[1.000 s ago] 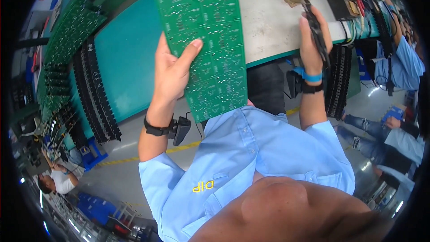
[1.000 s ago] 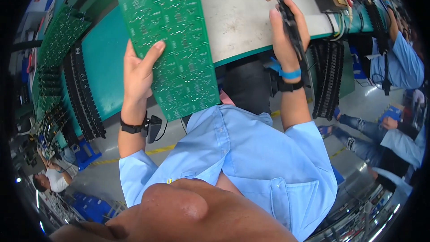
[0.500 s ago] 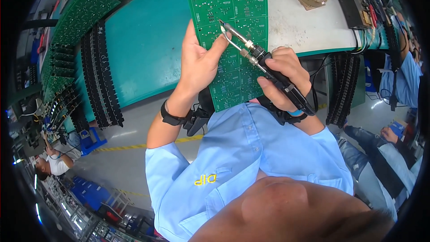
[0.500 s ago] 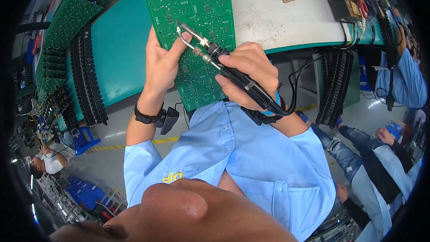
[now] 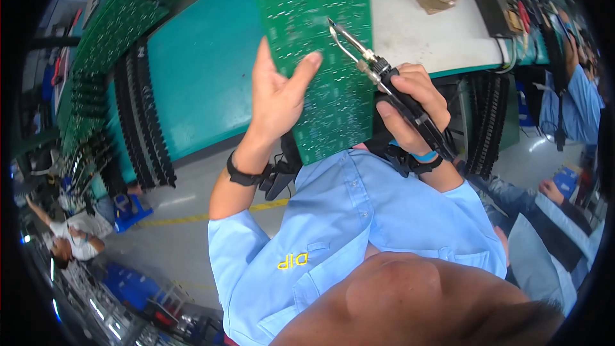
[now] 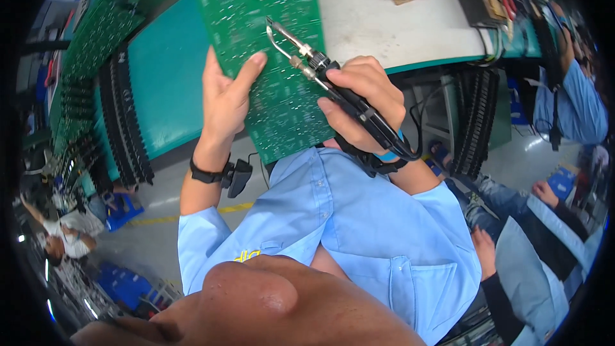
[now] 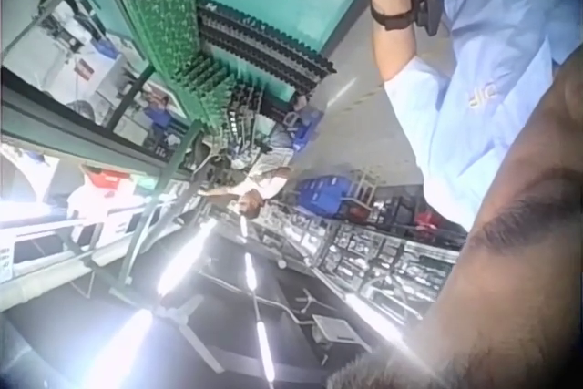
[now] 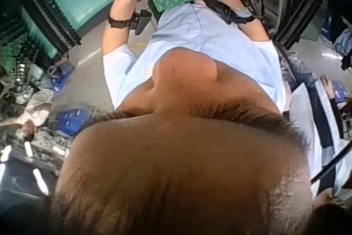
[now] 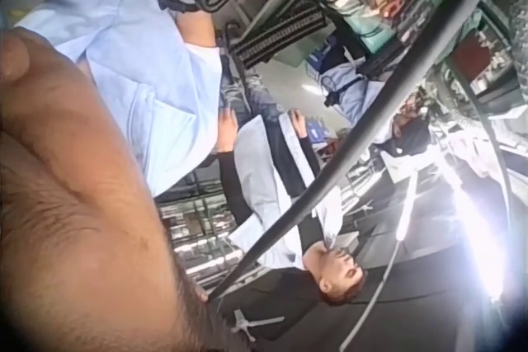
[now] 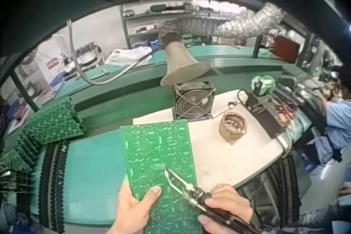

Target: The person flips a circuit board, solders the underside with a soldering iron, and turns it back over to touch the components before placing it on a stack. They then pick up another board and repeat the process of flipping and soldering.

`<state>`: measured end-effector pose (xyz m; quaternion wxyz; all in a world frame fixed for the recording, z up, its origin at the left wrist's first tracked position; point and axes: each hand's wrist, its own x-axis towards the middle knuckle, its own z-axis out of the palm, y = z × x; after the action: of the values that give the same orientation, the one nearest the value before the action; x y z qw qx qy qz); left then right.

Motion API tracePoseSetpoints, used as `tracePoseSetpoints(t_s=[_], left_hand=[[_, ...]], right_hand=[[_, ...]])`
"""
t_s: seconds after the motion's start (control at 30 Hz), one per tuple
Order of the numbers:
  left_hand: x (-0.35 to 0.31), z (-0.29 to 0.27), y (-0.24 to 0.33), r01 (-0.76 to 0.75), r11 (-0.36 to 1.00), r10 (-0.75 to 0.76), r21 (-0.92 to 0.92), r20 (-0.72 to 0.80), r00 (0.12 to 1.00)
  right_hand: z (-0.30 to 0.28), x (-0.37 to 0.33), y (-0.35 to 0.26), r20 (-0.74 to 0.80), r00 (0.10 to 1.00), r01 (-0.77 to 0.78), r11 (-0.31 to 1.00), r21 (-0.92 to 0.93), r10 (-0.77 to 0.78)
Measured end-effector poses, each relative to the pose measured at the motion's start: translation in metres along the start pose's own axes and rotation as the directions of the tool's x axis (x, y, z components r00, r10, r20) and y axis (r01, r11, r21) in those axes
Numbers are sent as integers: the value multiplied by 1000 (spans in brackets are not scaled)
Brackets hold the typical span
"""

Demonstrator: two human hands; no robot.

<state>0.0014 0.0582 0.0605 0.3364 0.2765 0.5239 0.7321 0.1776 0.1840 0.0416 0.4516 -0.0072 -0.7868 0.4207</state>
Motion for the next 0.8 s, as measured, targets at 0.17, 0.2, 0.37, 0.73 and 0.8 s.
tracePoseSetpoints(t_s=[0.17,0.2,0.37,0.73,0.8], left_hand=[[-5,-2,7,79,997,-78,23,-34,996],[-6,-2,10,101,994,-98,50,-64,993],[-3,-11,24,50,990,-44,133,-50,998],[23,14,134,-531,190,103,826,521,848],[23,20,118,-663,-107,-45,741,662,748]], right_hand=[[-41,13,29,-120,985,-156,936,-317,124],[-45,13,50,-315,938,-242,921,-304,142],[-63,13,67,-464,807,-459,883,-104,365],[-35,13,51,-441,823,-277,930,241,359],[-29,8,55,-438,818,-241,914,327,372]])
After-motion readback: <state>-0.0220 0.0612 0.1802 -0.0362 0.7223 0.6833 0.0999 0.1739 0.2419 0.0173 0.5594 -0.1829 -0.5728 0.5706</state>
